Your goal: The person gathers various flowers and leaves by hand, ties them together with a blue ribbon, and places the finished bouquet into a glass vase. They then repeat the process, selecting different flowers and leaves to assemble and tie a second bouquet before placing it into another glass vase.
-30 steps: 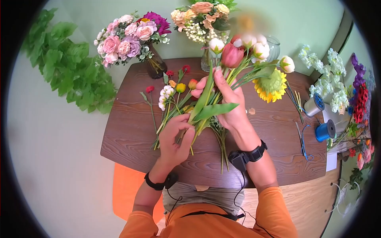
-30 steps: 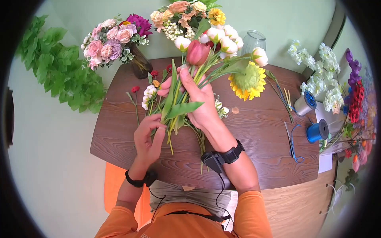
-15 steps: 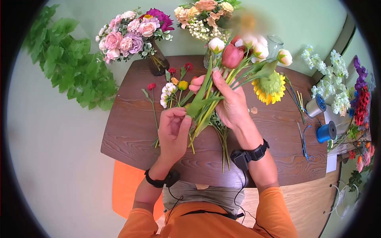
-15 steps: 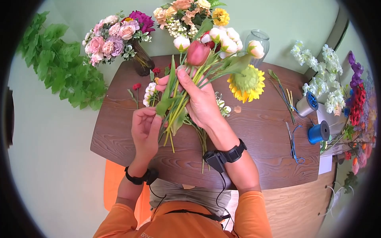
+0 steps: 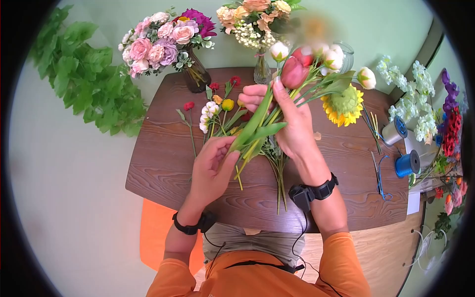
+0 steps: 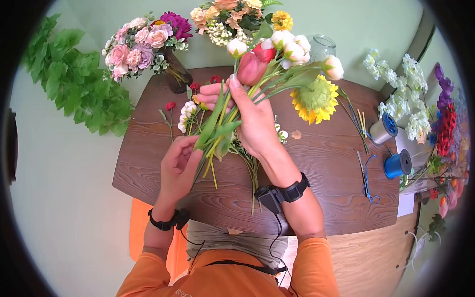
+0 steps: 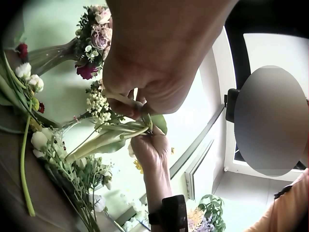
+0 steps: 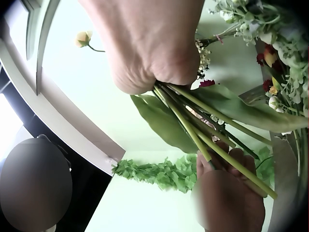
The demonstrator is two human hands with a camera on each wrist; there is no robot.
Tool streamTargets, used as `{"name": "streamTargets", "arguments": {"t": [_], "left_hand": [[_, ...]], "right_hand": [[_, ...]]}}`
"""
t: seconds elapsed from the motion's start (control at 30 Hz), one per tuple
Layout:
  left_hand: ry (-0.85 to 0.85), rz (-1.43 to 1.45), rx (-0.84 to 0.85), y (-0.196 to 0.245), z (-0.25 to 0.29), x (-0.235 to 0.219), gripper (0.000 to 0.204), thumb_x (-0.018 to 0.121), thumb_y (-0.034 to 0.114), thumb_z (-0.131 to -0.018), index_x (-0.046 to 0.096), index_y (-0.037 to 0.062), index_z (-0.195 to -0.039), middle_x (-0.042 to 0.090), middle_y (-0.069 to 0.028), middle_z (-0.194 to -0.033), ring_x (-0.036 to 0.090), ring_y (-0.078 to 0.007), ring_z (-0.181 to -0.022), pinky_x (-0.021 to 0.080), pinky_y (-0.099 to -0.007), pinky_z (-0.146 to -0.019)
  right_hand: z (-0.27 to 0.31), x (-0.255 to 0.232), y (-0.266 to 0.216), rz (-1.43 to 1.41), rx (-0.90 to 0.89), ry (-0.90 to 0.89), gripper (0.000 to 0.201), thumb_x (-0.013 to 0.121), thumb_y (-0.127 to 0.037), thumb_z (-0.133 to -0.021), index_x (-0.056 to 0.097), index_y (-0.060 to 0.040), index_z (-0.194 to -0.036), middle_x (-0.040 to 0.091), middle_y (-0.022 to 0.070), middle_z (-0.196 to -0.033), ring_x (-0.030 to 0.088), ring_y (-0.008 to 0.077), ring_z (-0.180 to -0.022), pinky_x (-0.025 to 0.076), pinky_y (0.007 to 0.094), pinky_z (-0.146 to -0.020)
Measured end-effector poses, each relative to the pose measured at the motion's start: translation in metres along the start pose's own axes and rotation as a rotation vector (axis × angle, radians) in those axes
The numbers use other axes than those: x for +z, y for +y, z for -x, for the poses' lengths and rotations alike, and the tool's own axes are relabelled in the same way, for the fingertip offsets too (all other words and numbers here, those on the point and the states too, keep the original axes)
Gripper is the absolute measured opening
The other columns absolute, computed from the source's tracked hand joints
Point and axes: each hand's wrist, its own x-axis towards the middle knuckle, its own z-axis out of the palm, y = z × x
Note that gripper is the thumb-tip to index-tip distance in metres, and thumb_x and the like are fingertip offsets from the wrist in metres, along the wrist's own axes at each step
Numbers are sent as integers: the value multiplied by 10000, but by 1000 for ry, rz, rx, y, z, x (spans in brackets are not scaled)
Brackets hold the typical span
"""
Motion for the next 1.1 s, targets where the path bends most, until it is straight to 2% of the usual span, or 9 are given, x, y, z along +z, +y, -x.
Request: {"name": "streamTargets", "arguments": {"t": [0.1, 0.17, 0.37, 0.5, 0.6, 0.67, 0.8, 0.87, 1.1], "left_hand": [[-5, -128, 51, -1, 9, -12, 300, 562, -93, -977, 562, -58, -1275, 585, -83, -1199, 625, -142, -1101, 492, -261, -962], [30, -165, 17, 0, 14, -18, 311, 569, -97, -971, 567, -54, -1279, 572, -75, -1196, 623, -128, -1067, 492, -250, -941], [27, -160, -66, 17, 27, -29, 285, 600, -94, -967, 603, -48, -1249, 571, -73, -1147, 621, -105, -1021, 498, -241, -887], [-28, -273, -74, 17, 38, -43, 315, 595, -87, -971, 581, -28, -1280, 583, -73, -1164, 615, -90, -1025, 491, -233, -862], [-22, -124, -172, 32, 38, -35, 353, 594, -75, -975, 547, -8, -1319, 598, -65, -1196, 600, -73, -1019, 481, -227, -844], [-47, 164, -360, 43, 29, -35, 355, 584, -25, -1001, 522, 5, -1349, 620, -55, -1195, 590, -61, -1019, 477, -230, -853], [-95, 12, -217, 33, 13, -17, 320, 559, 65, -1043, 519, 5, -1355, 640, -43, -1115, 592, -68, -977, 476, -230, -823], [-113, -171, -158, 24, 8, -16, 315, 501, 225, -1085, 534, 4, -1307, 639, -47, -1034, 520, -36, -679, 413, -185, -590], [-8, 31, -196, 17, 0, -11, 242, 468, 272, -1104, 538, 64, -1205, 621, -16, -939, 465, -10, -595, 338, -165, -496]], "right_hand": [[1, 1, -7, -22, -12, 49, 460, 457, -344, -1105, 613, 77, -1208, 707, 206, -1150, 717, 282, -1057, 594, 384, -921], [1, 0, -7, -59, 40, 5, 438, 461, -337, -1105, 601, 63, -1216, 703, 204, -1168, 711, 283, -1079, 599, 389, -911], [1, -2, -1, -70, 11, 32, 396, 482, -335, -1098, 570, 24, -1238, 693, 186, -1204, 707, 276, -1094, 601, 399, -905], [3, 3, 5, -86, 39, 45, 401, 471, -332, -1101, 590, 32, -1220, 702, 180, -1184, 706, 271, -1095, 598, 384, -902], [4, 6, 8, -86, 116, 14, 414, 462, -325, -1105, 623, 47, -1192, 714, 178, -1150, 704, 258, -1092, 587, 373, -911], [4, 6, 8, -31, 135, -68, 434, 463, -325, -1103, 649, 62, -1167, 724, 177, -1124, 704, 242, -1078, 574, 368, -934], [5, 4, 12, 9, 159, -123, 394, 486, -294, -1093, 612, 65, -1193, 718, 190, -1112, 706, 277, -1064, 557, 404, -964], [4, 1, 11, 2, 153, -135, 383, 490, -290, -1092, 615, 58, -1192, 709, 193, -1141, 701, 267, -1060, 559, 406, -963], [2, 0, 9, 52, 122, -126, 360, 502, -285, -1089, 616, 40, -1191, 697, 174, -1157, 698, 248, -1048, 559, 408, -959]]}}
